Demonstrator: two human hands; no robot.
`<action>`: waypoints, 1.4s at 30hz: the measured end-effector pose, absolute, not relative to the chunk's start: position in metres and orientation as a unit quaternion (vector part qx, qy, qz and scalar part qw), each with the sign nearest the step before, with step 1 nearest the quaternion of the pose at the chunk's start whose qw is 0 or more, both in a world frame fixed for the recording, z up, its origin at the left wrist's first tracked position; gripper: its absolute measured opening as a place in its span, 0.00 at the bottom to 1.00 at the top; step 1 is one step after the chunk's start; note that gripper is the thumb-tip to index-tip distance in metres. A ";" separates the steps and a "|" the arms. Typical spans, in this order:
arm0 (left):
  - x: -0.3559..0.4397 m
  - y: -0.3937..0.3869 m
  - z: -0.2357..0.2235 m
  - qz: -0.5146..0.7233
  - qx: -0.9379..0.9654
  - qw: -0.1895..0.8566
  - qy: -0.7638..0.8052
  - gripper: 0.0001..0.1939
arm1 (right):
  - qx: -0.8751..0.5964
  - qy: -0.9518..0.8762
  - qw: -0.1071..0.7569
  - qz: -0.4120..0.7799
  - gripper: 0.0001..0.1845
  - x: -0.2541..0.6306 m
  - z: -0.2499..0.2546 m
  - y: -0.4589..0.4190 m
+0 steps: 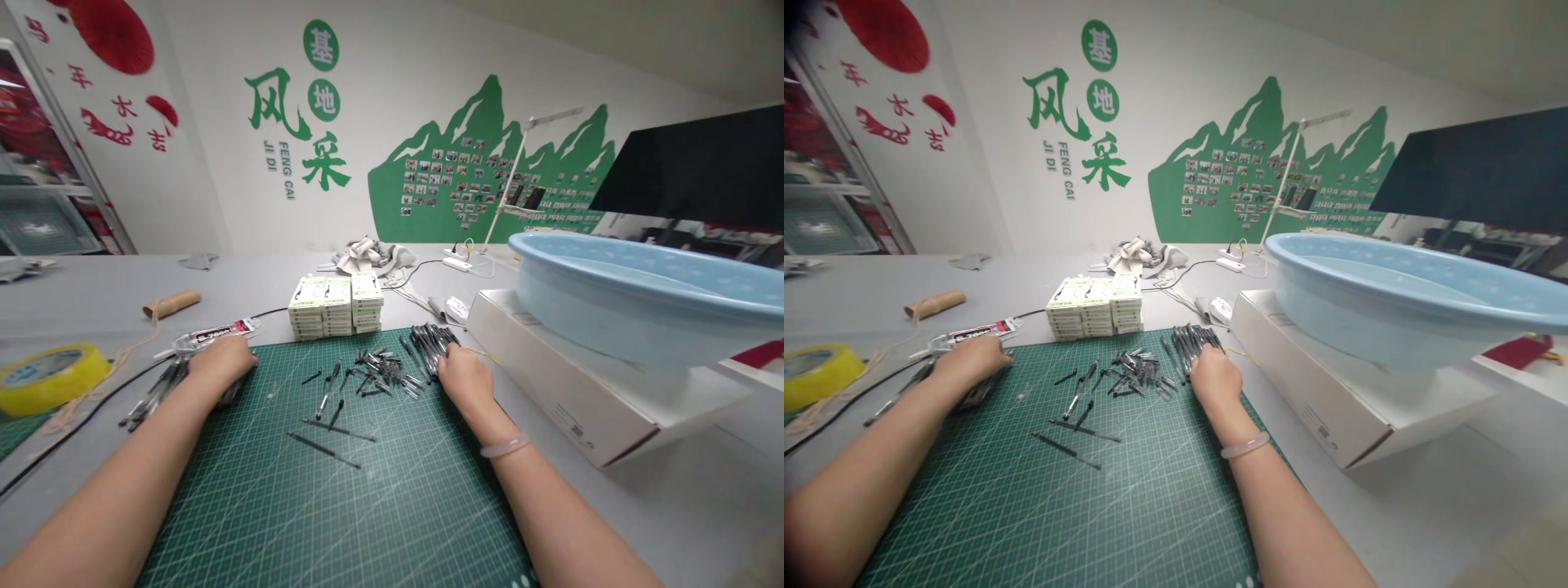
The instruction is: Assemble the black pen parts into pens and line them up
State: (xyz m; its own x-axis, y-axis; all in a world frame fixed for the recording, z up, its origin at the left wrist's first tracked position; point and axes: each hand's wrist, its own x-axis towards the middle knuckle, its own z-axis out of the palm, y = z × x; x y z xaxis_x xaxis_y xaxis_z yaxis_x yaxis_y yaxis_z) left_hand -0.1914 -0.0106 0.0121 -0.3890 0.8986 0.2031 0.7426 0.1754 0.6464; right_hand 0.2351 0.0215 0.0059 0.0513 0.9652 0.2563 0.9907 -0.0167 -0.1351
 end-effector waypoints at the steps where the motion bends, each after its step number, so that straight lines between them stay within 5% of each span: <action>1: -0.188 -0.012 0.013 0.316 0.531 0.097 0.781 0.19 | -0.712 -0.687 0.139 -0.045 0.15 0.235 0.006 0.022; 7: -0.162 -0.018 0.018 0.171 0.508 0.035 0.843 0.13 | -0.707 -0.687 0.164 -0.044 0.14 0.232 0.012 0.016; 15: -0.144 -0.018 0.038 0.155 0.525 0.042 0.836 0.13 | -0.585 -0.755 0.296 -0.007 0.10 0.214 0.021 -0.006; 20: -0.083 -0.020 0.054 0.295 0.593 0.186 0.726 0.15 | -0.441 -0.787 0.357 0.242 0.07 0.194 0.012 -0.019; 23: -0.030 -0.032 0.052 0.404 0.593 0.389 0.579 0.16 | -0.363 -0.732 0.370 0.442 0.14 0.178 0.003 -0.027; 26: 0.004 -0.041 0.044 0.429 0.606 0.438 0.507 0.14 | -0.287 -0.667 0.368 0.580 0.21 0.168 -0.001 -0.033; 29: 0.007 -0.036 0.034 0.411 0.661 0.387 0.495 0.12 | -0.274 -0.616 0.367 0.641 0.16 0.167 0.000 -0.030; 35: -0.032 -0.008 0.003 0.284 0.801 0.039 0.526 0.09 | -0.387 -0.616 0.435 0.530 0.15 0.179 -0.006 -0.012; 42: -0.039 0.000 -0.014 0.223 0.838 0.001 0.497 0.08 | -0.452 -0.701 0.393 0.387 0.12 0.185 -0.006 -0.013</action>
